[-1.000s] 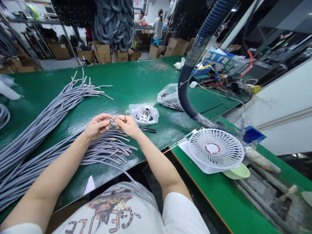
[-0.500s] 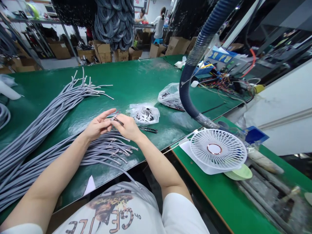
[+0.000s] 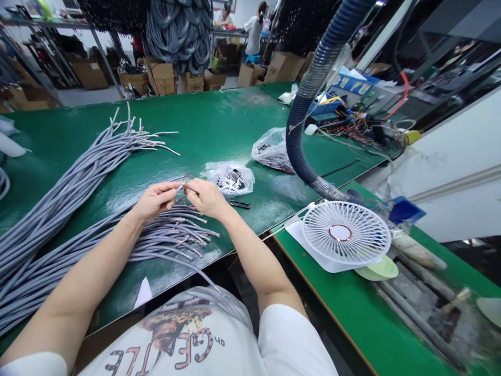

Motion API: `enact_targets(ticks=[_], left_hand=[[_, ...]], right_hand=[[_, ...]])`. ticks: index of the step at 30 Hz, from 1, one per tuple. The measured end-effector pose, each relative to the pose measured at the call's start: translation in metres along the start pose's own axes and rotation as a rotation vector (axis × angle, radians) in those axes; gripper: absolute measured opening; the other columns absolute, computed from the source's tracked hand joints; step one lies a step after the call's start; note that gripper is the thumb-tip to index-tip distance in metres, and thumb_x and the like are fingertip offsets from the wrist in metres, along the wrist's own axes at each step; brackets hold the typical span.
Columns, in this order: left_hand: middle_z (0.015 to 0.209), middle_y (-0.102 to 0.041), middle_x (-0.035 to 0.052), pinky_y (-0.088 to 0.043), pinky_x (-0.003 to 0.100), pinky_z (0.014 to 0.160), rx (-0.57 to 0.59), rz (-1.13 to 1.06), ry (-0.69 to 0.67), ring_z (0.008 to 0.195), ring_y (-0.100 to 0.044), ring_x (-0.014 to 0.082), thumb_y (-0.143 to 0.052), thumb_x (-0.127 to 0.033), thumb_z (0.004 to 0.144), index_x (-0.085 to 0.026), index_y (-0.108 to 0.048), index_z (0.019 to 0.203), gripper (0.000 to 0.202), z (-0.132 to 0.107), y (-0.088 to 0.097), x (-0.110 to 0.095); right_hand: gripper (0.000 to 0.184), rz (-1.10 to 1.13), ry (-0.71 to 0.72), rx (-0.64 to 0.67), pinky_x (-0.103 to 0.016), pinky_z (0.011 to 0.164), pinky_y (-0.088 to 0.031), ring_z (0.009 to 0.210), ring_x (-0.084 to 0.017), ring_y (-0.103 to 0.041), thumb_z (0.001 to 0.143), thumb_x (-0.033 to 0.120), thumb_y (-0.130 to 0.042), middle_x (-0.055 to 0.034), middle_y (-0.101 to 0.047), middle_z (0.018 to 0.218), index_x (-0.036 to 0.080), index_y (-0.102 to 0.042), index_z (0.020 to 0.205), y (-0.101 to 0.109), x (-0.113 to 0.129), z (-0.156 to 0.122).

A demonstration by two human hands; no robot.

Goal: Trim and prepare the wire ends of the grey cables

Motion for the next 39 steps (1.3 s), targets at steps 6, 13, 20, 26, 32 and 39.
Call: enact_targets(ticks=[6, 13, 20, 26, 32, 39], left_hand=[[0.043, -0.048, -0.0058, -0.018, 0.016, 0.035, -0.008, 0.023, 0.006, 0.033, -0.032, 0.0021, -0.074, -0.045, 0.072, -0.012, -0.069, 0.107, 0.049, -0.002, 0.002, -0.004], [0.055, -0.061, -0.0018, -0.029, 0.016, 0.036, -0.008, -0.02, 0.01, 0.036, -0.047, 0.0042, -0.075, -0.041, 0.071, -0.011, -0.067, 0.101, 0.043, -0.001, -0.001, -0.003], [0.056, -0.062, -0.001, -0.025, 0.015, 0.035, -0.033, -0.042, 0.001, 0.035, -0.041, 0.0021, -0.075, -0.041, 0.07, -0.011, -0.066, 0.09, 0.038, -0.001, -0.004, -0.005], [0.053, -0.06, -0.0014, -0.024, 0.015, 0.035, -0.027, -0.027, 0.005, 0.035, -0.039, 0.0018, -0.075, -0.045, 0.07, -0.011, -0.067, 0.085, 0.038, -0.001, -0.005, -0.004], [0.053, -0.059, -0.0017, -0.027, 0.015, 0.037, -0.031, 0.027, 0.015, 0.036, -0.04, 0.0021, -0.074, -0.047, 0.071, -0.011, -0.067, 0.084, 0.039, -0.002, -0.007, -0.004], [0.053, -0.059, -0.0019, -0.027, 0.015, 0.037, -0.056, 0.084, -0.002, 0.037, -0.04, 0.0024, -0.078, -0.043, 0.065, -0.011, -0.067, 0.08, 0.037, -0.002, -0.008, -0.004]], right_hand=[[0.021, -0.067, -0.324, -0.126, -0.025, 0.063, -0.039, 0.06, -0.013, -0.05, 0.081, 0.018, -0.041, -0.0004, -0.055, 0.061, 0.018, -0.057, 0.066, 0.021, -0.019, -0.036], [0.018, -0.074, -0.636, -0.11, -0.026, 0.063, -0.041, 0.063, -0.014, -0.052, 0.083, 0.025, -0.047, -0.001, -0.059, 0.069, 0.017, -0.061, 0.076, -0.009, -0.046, -0.079], [0.022, -0.347, -0.409, -0.119, -0.033, 0.085, -0.043, 0.09, -0.021, -0.056, 0.088, 0.024, -0.047, -0.0098, -0.065, 0.093, 0.016, -0.066, 0.096, -0.003, -0.052, -0.085], [0.028, -0.69, -0.557, 0.109, -0.036, 0.081, -0.039, 0.098, -0.027, -0.051, 0.09, 0.023, -0.045, -0.013, -0.065, 0.106, 0.015, -0.067, 0.104, 0.019, -0.077, -0.095], [0.026, -0.651, -0.652, 0.233, -0.034, 0.078, -0.039, 0.092, -0.026, -0.052, 0.09, 0.025, -0.048, -0.0125, -0.064, 0.102, 0.017, -0.066, 0.107, 0.021, -0.082, -0.098], [0.026, -0.55, -0.627, 0.223, -0.034, 0.08, -0.04, 0.09, -0.024, -0.053, 0.093, 0.031, -0.046, -0.0118, -0.062, 0.098, 0.017, -0.066, 0.099, 0.028, -0.075, -0.104]])
Point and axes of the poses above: each hand's wrist, its own z-axis towards the middle knuckle, its own y-axis out of the back of the hand, x = y × z, the point moved 2 cm from there along z, towards the middle knuckle
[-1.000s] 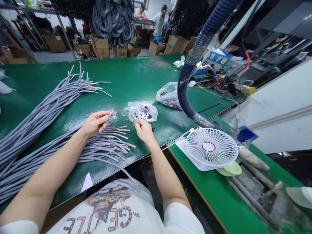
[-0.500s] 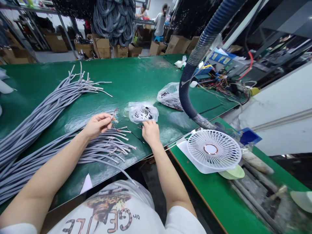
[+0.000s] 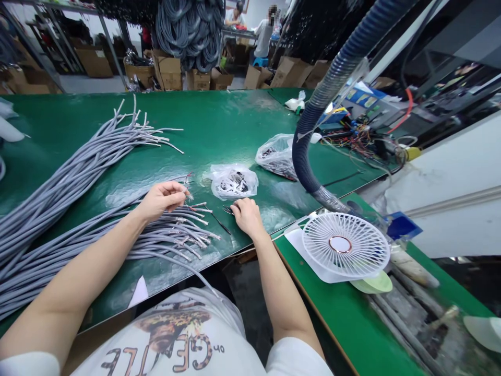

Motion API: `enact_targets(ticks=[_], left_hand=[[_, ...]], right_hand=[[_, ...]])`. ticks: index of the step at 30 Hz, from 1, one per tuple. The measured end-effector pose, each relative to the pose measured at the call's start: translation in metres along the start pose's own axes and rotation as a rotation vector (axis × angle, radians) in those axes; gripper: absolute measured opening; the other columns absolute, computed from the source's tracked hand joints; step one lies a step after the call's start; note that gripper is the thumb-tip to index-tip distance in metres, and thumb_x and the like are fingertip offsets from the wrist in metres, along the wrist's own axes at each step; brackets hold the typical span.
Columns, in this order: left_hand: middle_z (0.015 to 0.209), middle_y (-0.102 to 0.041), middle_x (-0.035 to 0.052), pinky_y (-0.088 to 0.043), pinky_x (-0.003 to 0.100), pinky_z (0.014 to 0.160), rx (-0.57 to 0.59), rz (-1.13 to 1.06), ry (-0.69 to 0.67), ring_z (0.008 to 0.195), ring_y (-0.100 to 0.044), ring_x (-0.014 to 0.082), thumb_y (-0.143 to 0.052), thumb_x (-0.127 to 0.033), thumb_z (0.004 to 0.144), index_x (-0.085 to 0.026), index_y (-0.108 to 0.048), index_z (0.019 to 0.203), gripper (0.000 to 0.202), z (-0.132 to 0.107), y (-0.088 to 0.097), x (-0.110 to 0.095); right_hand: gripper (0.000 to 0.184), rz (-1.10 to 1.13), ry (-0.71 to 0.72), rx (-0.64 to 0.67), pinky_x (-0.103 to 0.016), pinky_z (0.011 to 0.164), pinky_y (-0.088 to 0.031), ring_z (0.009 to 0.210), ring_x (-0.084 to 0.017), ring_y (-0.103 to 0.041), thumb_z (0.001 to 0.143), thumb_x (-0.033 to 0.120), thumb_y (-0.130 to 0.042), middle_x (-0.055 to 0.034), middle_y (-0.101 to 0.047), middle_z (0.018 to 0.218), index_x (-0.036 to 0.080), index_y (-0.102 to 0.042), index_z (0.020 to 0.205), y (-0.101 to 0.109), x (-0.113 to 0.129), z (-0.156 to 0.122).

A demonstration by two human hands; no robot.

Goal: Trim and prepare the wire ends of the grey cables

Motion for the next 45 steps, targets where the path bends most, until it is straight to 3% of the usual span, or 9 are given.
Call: enact_targets(ticks=[5, 12, 14, 17, 20, 23, 26, 32, 45], left_hand=[[0.062, -0.064, 0.0007, -0.034, 0.016, 0.041, -0.075, -0.007, -0.016, 0.042, -0.044, 0.0026, -0.078, -0.039, 0.064, -0.01, -0.07, 0.08, 0.035, 0.002, 0.001, 0.002], [0.057, -0.063, -0.0014, -0.033, 0.017, 0.04, -0.137, -0.044, -0.111, 0.04, -0.046, 0.0049, -0.077, -0.046, 0.064, -0.013, -0.063, 0.089, 0.043, 0.005, 0.002, 0.001], [0.055, -0.06, -0.0025, -0.028, 0.017, 0.039, -0.148, -0.044, -0.131, 0.038, -0.041, 0.0035, -0.076, -0.049, 0.066, -0.013, -0.061, 0.082, 0.042, 0.005, 0.001, 0.001], [0.051, -0.052, -0.0043, -0.023, 0.017, 0.04, -0.128, -0.013, -0.136, 0.04, -0.035, 0.0028, -0.071, -0.052, 0.072, -0.013, -0.061, 0.077, 0.041, 0.004, -0.001, 0.002], [0.048, -0.044, -0.0056, -0.022, 0.019, 0.043, -0.063, 0.022, -0.106, 0.042, -0.032, 0.0036, -0.067, -0.053, 0.076, -0.012, -0.061, 0.076, 0.041, 0.002, -0.003, 0.003], [0.045, -0.039, -0.0063, -0.019, 0.02, 0.045, -0.006, 0.031, -0.066, 0.042, -0.028, 0.0041, -0.065, -0.055, 0.076, -0.012, -0.06, 0.073, 0.044, 0.0, -0.004, 0.002], [0.044, -0.033, -0.0075, -0.014, 0.021, 0.045, 0.04, 0.019, -0.013, 0.041, -0.023, 0.0038, -0.065, -0.057, 0.075, -0.012, -0.057, 0.069, 0.046, 0.0, -0.004, 0.001], [0.044, -0.027, -0.0087, -0.009, 0.023, 0.045, 0.111, 0.009, 0.053, 0.041, -0.017, 0.0036, -0.063, -0.058, 0.077, -0.014, -0.052, 0.067, 0.046, 0.001, -0.002, 0.003], [0.043, -0.026, -0.0087, -0.01, 0.023, 0.047, 0.135, 0.0, 0.056, 0.042, -0.017, 0.0039, -0.061, -0.057, 0.078, -0.014, -0.053, 0.067, 0.046, 0.002, 0.001, 0.006]], right_hand=[[0.031, -0.003, 0.085, 0.044, -0.035, 0.082, -0.04, 0.093, -0.025, -0.052, 0.087, 0.023, -0.052, -0.0124, -0.059, 0.105, 0.019, -0.061, 0.117, 0.003, -0.001, -0.005], [0.025, 0.178, -0.044, 0.097, -0.031, 0.076, -0.042, 0.08, -0.02, -0.053, 0.081, 0.017, -0.054, -0.006, -0.058, 0.084, 0.017, -0.061, 0.105, -0.001, -0.006, -0.003], [0.017, 0.222, -0.056, 0.051, -0.032, 0.076, -0.043, 0.079, -0.02, -0.054, 0.08, 0.016, -0.053, -0.005, -0.056, 0.08, 0.018, -0.062, 0.094, 0.0, -0.007, -0.006], [0.009, 0.363, -0.06, -0.118, -0.034, 0.076, -0.043, 0.078, -0.02, -0.054, 0.079, 0.019, -0.053, -0.0046, -0.056, 0.079, 0.019, -0.061, 0.083, 0.011, -0.002, -0.017], [0.01, 0.708, -0.038, -0.185, -0.032, 0.071, -0.045, 0.075, -0.017, -0.058, 0.083, 0.027, -0.053, -0.0042, -0.06, 0.083, 0.019, -0.058, 0.087, 0.027, 0.018, -0.028], [0.016, 1.105, 0.003, -0.058, -0.026, 0.06, -0.045, 0.063, -0.012, -0.059, 0.087, 0.036, -0.053, -0.0008, -0.063, 0.078, 0.02, -0.052, 0.091, 0.039, 0.053, -0.032], [0.02, 1.285, 0.03, 0.043, -0.021, 0.047, -0.038, 0.046, -0.007, -0.049, 0.086, 0.039, -0.056, 0.0052, -0.057, 0.064, 0.02, -0.051, 0.091, 0.044, 0.087, -0.029], [0.024, 1.368, 0.037, 0.104, -0.017, 0.037, -0.026, 0.037, -0.003, -0.037, 0.085, 0.042, -0.056, 0.0079, -0.05, 0.056, 0.018, -0.052, 0.086, 0.042, 0.118, -0.019], [0.021, 1.356, 0.054, 0.072, -0.018, 0.038, -0.025, 0.037, -0.003, -0.035, 0.086, 0.039, -0.055, 0.0076, -0.049, 0.055, 0.019, -0.05, 0.083, 0.036, 0.121, -0.014]])
Point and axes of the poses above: each hand's wrist, its own z-axis towards the middle knuckle, its own y-axis out of the back of the hand, x = y × z, the point moved 2 cm from there along z, towards the middle knuckle
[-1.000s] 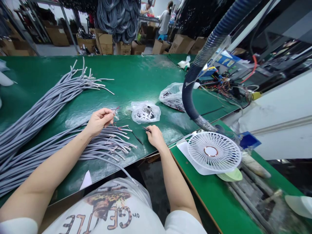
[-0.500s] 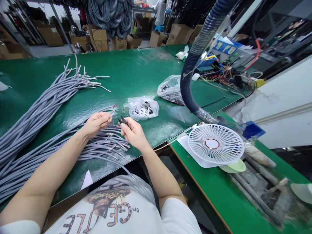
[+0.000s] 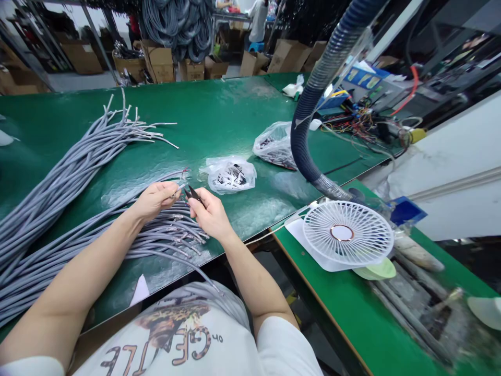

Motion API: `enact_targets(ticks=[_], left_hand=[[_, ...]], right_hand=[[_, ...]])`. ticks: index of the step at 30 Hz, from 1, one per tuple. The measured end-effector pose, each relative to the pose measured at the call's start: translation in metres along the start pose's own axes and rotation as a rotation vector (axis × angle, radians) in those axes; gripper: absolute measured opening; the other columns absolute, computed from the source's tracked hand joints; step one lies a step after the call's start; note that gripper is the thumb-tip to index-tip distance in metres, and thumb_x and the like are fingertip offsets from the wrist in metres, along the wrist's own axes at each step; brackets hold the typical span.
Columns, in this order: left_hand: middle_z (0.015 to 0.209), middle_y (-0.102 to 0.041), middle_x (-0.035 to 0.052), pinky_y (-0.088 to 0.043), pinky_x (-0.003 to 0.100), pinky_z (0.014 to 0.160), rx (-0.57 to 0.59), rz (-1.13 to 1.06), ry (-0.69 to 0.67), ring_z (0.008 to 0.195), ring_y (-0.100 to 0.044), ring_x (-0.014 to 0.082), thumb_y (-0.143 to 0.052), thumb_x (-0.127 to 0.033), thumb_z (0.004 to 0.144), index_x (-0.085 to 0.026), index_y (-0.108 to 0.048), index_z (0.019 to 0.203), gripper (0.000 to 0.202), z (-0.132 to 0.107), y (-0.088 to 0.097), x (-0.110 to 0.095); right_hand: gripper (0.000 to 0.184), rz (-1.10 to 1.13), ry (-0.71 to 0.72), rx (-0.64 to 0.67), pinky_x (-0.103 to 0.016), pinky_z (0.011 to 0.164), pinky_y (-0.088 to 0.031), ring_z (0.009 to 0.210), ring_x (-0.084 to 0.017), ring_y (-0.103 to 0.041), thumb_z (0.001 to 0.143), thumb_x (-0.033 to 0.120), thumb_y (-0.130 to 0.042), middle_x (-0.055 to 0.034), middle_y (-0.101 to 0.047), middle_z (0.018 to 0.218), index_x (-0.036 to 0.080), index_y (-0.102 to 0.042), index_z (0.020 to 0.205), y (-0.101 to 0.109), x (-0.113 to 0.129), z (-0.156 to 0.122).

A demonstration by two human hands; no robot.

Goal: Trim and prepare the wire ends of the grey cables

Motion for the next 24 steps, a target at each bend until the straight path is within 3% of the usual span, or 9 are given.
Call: enact_targets(ticks=[16, 20, 24], left_hand=[[0.042, -0.024, -0.01, -0.01, 0.021, 0.044, 0.038, -0.044, 0.04, 0.039, -0.016, 0.0036, -0.062, -0.06, 0.076, -0.014, -0.052, 0.069, 0.047, 0.001, 0.003, 0.0], [0.043, -0.025, -0.0098, -0.009, 0.02, 0.043, 0.051, -0.027, 0.073, 0.04, -0.015, 0.0032, -0.063, -0.061, 0.074, -0.014, -0.053, 0.068, 0.048, 0.001, -0.001, -0.001], [0.042, -0.024, -0.0101, -0.007, 0.02, 0.042, 0.069, -0.014, 0.111, 0.039, -0.012, 0.0025, -0.065, -0.06, 0.073, -0.015, -0.052, 0.066, 0.048, 0.0, -0.005, -0.001]], right_hand=[[0.023, -0.027, 0.103, -0.113, -0.019, 0.042, -0.028, 0.045, -0.006, -0.038, 0.087, 0.043, -0.054, 0.0052, -0.049, 0.058, 0.019, -0.054, 0.085, -0.009, -0.014, 0.004], [0.021, 0.02, 0.18, -0.207, -0.02, 0.041, -0.028, 0.041, -0.005, -0.035, 0.087, 0.042, -0.055, 0.0062, -0.047, 0.057, 0.02, -0.054, 0.088, -0.006, -0.001, 0.004], [0.02, -0.035, 0.346, -0.366, -0.023, 0.046, -0.034, 0.044, -0.007, -0.04, 0.089, 0.042, -0.053, 0.0045, -0.049, 0.06, 0.023, -0.056, 0.094, 0.013, 0.024, 0.004]])
Point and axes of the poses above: each hand's wrist, its own z-axis towards the middle knuckle, its own y-axis out of the back of the hand, x = y × z, the point moved 2 cm from there along z, towards the middle knuckle
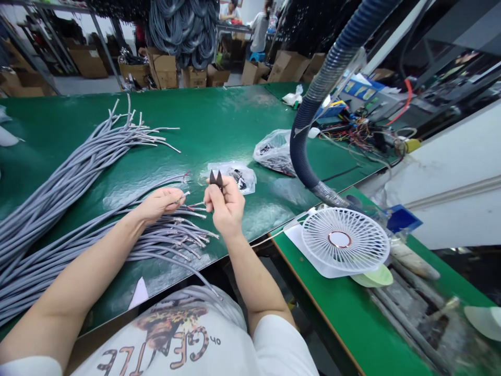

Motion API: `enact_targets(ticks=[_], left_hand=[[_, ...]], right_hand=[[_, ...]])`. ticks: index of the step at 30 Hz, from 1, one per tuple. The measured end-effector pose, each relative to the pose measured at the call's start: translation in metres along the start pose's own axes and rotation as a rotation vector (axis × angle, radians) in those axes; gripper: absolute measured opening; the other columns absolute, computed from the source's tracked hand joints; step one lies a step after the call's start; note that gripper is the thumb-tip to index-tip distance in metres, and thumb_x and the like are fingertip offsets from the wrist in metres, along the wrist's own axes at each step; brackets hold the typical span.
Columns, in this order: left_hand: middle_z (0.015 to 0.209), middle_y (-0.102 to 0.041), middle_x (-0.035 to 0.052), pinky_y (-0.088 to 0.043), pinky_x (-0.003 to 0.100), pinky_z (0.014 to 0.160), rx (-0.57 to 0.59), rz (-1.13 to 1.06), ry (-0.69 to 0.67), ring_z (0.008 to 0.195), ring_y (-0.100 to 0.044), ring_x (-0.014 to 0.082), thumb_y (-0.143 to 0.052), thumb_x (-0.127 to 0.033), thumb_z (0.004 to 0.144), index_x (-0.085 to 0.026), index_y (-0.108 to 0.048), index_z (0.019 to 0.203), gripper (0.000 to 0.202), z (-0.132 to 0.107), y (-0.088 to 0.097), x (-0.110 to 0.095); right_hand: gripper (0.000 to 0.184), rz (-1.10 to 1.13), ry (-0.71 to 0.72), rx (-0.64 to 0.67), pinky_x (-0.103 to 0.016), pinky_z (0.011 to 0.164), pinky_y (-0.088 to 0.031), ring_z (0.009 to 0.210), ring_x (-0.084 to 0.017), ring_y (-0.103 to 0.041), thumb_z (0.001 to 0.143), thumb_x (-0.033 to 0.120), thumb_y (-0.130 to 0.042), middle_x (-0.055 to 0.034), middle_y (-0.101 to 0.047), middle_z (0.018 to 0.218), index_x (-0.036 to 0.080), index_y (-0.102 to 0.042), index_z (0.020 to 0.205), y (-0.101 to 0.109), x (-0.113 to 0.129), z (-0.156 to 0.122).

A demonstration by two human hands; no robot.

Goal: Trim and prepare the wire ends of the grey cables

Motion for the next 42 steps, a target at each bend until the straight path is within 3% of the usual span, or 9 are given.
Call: enact_targets(ticks=[7, 10, 15, 23, 29, 32, 35, 38, 42], left_hand=[[0.042, -0.023, -0.0099, -0.007, 0.021, 0.041, 0.0, 0.008, 0.009, 0.039, -0.012, 0.003, -0.064, -0.061, 0.074, -0.014, -0.053, 0.067, 0.048, 0.0, 0.001, 0.002], [0.041, -0.023, -0.01, -0.007, 0.021, 0.041, 0.01, 0.025, 0.014, 0.039, -0.012, 0.0032, -0.063, -0.063, 0.074, -0.015, -0.053, 0.067, 0.05, -0.001, 0.0, 0.001], [0.042, -0.022, -0.0099, -0.008, 0.022, 0.042, 0.022, 0.124, 0.012, 0.04, -0.013, 0.0039, -0.058, -0.066, 0.075, -0.015, -0.053, 0.066, 0.053, -0.002, -0.005, -0.002], [0.047, -0.034, -0.0061, -0.02, 0.02, 0.043, 0.02, 0.479, 0.006, 0.043, -0.027, 0.0066, -0.053, -0.057, 0.08, -0.013, -0.059, 0.067, 0.046, -0.003, -0.011, 0.002], [0.055, -0.043, -0.0034, -0.026, 0.02, 0.049, 0.142, 0.603, -0.048, 0.052, -0.033, 0.0074, -0.052, -0.051, 0.084, -0.012, -0.06, 0.067, 0.044, -0.006, -0.01, 0.001], [0.057, -0.044, -0.0038, -0.028, 0.019, 0.05, 0.178, 0.497, -0.029, 0.052, -0.035, 0.0067, -0.051, -0.051, 0.085, -0.012, -0.059, 0.072, 0.042, -0.006, -0.005, 0.002], [0.059, -0.047, -0.0043, -0.03, 0.019, 0.05, 0.11, 0.328, -0.032, 0.051, -0.039, 0.0067, -0.055, -0.049, 0.084, -0.012, -0.061, 0.086, 0.037, -0.002, 0.001, 0.004], [0.068, -0.056, -0.0014, -0.037, 0.019, 0.055, -0.03, 0.207, -0.12, 0.058, -0.047, 0.008, -0.063, -0.045, 0.079, -0.012, -0.062, 0.099, 0.038, 0.002, 0.005, 0.006], [0.073, -0.064, 0.0019, -0.044, 0.023, 0.065, -0.093, 0.249, -0.154, 0.065, -0.055, 0.011, -0.067, -0.042, 0.075, -0.011, -0.067, 0.094, 0.036, 0.004, 0.004, 0.008]], right_hand=[[0.018, -0.544, 0.243, 0.294, -0.029, 0.063, -0.044, 0.061, -0.014, -0.048, 0.085, 0.032, -0.057, -0.0019, -0.055, 0.07, 0.023, -0.067, 0.097, 0.01, -0.009, 0.008], [0.024, -0.682, 0.335, 0.409, -0.027, 0.061, -0.042, 0.061, -0.014, -0.049, 0.087, 0.026, -0.049, -0.0032, -0.055, 0.071, 0.022, -0.068, 0.102, 0.007, -0.018, 0.009], [0.027, -0.894, 0.467, 0.578, -0.024, 0.058, -0.035, 0.06, -0.013, -0.046, 0.081, 0.014, -0.043, -0.0026, -0.051, 0.066, 0.019, -0.068, 0.09, 0.008, -0.01, 0.016], [0.014, -0.756, 0.221, 0.814, -0.024, 0.063, -0.035, 0.064, -0.013, -0.048, 0.072, 0.013, -0.046, -0.0015, -0.054, 0.068, 0.017, -0.059, 0.074, 0.011, -0.005, 0.028], [0.017, -0.288, -0.223, 0.817, -0.021, 0.051, -0.027, 0.051, -0.007, -0.035, 0.074, 0.031, -0.058, 0.0056, -0.043, 0.054, 0.015, -0.057, 0.066, 0.014, -0.036, 0.027], [0.025, -0.02, -0.501, 0.709, -0.021, 0.043, -0.017, 0.042, -0.004, -0.025, 0.066, 0.037, -0.067, 0.0091, -0.035, 0.047, 0.015, -0.056, 0.068, 0.011, -0.054, 0.02], [0.029, 0.152, -0.643, 0.547, -0.021, 0.04, -0.011, 0.037, -0.003, -0.018, 0.061, 0.038, -0.071, 0.0112, -0.031, 0.044, 0.016, -0.054, 0.07, 0.004, -0.062, 0.011], [0.027, 0.173, -0.552, 0.368, -0.021, 0.041, -0.014, 0.039, -0.004, -0.02, 0.065, 0.039, -0.069, 0.0108, -0.029, 0.045, 0.018, -0.052, 0.069, -0.003, -0.056, 0.003], [0.019, -0.139, -0.147, 0.23, -0.023, 0.052, -0.028, 0.052, -0.007, -0.033, 0.079, 0.034, -0.059, 0.0051, -0.04, 0.057, 0.017, -0.055, 0.07, -0.007, -0.033, 0.0]])
Point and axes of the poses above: each hand's wrist, its own z-axis towards the middle knuckle, its own y-axis out of the back of the hand, x = y × z, the point moved 2 cm from there along z, towards the middle knuckle
